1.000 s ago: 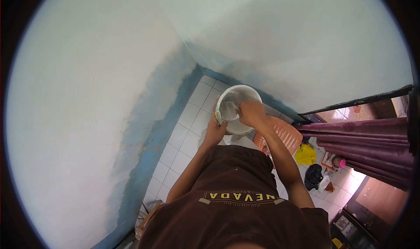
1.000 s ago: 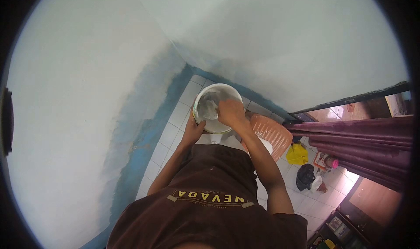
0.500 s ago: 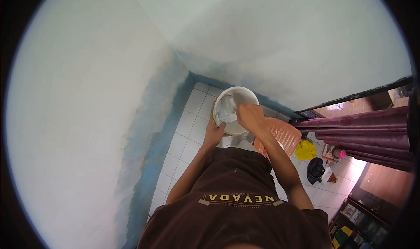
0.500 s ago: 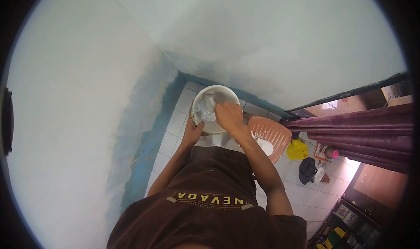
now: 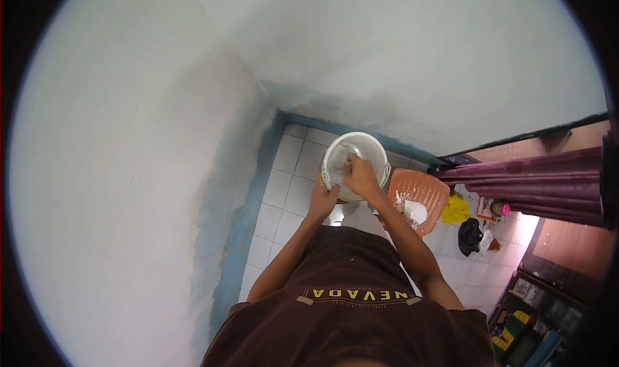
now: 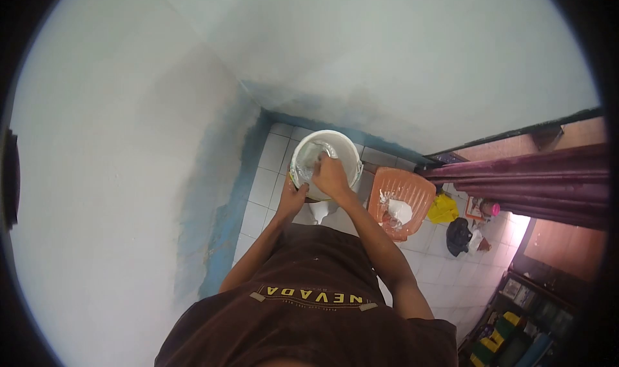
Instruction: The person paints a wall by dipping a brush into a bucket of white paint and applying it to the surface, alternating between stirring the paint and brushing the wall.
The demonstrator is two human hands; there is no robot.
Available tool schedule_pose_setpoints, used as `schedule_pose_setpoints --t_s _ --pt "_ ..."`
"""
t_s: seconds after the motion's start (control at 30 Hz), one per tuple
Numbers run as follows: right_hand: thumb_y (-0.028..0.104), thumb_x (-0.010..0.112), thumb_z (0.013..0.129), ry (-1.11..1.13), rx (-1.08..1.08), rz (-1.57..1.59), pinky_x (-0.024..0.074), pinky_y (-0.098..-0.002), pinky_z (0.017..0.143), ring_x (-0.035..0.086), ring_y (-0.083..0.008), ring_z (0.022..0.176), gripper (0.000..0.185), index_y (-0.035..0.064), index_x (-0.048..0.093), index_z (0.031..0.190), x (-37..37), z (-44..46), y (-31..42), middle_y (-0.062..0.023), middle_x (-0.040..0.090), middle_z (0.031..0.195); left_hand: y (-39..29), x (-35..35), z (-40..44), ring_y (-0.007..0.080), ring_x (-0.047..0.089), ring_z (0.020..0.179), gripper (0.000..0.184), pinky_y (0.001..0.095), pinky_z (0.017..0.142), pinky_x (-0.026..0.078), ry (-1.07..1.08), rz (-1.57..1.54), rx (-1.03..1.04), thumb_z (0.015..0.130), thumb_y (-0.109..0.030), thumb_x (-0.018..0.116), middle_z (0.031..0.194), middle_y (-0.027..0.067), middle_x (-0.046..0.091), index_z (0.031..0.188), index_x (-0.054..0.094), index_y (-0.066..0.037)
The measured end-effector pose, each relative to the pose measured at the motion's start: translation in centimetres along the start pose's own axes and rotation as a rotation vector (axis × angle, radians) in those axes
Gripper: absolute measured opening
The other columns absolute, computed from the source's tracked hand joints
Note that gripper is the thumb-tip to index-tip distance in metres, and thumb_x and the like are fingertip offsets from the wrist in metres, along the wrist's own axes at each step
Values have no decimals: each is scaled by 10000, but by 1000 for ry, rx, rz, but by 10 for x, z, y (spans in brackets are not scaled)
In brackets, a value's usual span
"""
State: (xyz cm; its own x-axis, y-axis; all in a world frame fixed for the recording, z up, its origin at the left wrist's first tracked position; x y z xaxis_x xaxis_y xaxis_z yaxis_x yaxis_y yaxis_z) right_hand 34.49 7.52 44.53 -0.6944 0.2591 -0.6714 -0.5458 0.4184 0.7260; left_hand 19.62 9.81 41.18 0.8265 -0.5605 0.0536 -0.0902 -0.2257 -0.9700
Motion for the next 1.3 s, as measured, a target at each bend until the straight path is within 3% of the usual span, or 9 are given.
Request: schedule_pose_setpoints --t_s 0.17,0.33,0.5,0.6,0.7,0.8,0.97,1.17,1.3 --pt "194 601 894 226 -20 -203 542 -547 779 677 -477 837 264 5 681 1059 19 -16 14 -302 681 849 26 -18 -1 291 451 1369 746 366 1129 357 137 -132 -206 871 53 499 1465 205 458 1564 232 -20" --pt "187 596 883 132 -13 -438 551 -540 724 694 -437 799 213 18 697 966 18 -14 12 -275 678 794 18 -28 4 301 422 1395 765 364 1156 325 119 132 107 856 64 503 1491 221 429 1564 224 -15" --pt "175 597 889 250 -84 -456 552 -533 683 693 -426 734 197 14 708 916 34 -31 11 -241 684 760 39 -38 11 316 410 1411 766 379 1171 311 149 29 -65 857 71 502 1490 249 424 1557 194 32" --pt "190 601 900 159 -42 -408 553 -533 680 692 -417 728 211 22 712 964 21 -28 18 -231 692 780 39 -39 8 317 448 1379 749 383 1125 384 121 -145 -185 865 83 486 1478 246 434 1552 192 37" --pt "212 601 917 -38 39 -404 551 -534 696 692 -416 741 227 37 712 1012 14 -35 18 -228 694 792 22 -35 7 311 494 1336 737 365 1072 450 198 277 81 880 80 481 1462 230 448 1555 195 8" --pt "225 594 933 139 70 -398 548 -533 706 691 -419 754 251 37 709 1055 26 -46 8 -226 695 801 41 -25 11 315 539 1284 740 360 998 540 257 -31 -160 893 76 478 1448 225 448 1564 193 -50" --pt "263 641 959 -82 173 -19 538 -449 699 701 -362 754 288 5 702 1073 3 -74 -30 -200 706 818 62 -24 15 346 614 1178 682 408 795 667 233 -101 -327 928 61 446 1410 217 440 1525 156 -95" --pt "317 586 1032 -111 356 948 406 -243 560 463 -69 608 281 50 626 1109 3 -117 -92 17 588 763 77 -9 20 373 616 1173 687 454 835 656 257 -24 -408 923 23 455 1419 220 441 1528 155 -105" --pt "281 559 1048 -235 464 1012 390 -232 594 461 -65 638 253 53 579 1156 3 -126 -148 22 573 774 99 1 24 381 608 1185 688 486 850 645 289 -60 -487 912 13 457 1412 220 455 1527 177 -111"
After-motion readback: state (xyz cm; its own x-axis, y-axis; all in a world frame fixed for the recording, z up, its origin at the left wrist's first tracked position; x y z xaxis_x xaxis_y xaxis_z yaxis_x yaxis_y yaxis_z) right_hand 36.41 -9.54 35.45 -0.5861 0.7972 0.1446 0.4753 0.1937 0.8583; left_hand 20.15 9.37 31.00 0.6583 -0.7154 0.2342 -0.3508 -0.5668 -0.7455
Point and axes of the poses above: each hand's wrist, its own z-axis towards the middle knuckle, its own x-axis out of the palm, y = z × x, the point moved 9 cm from there along z, towards the middle knuckle
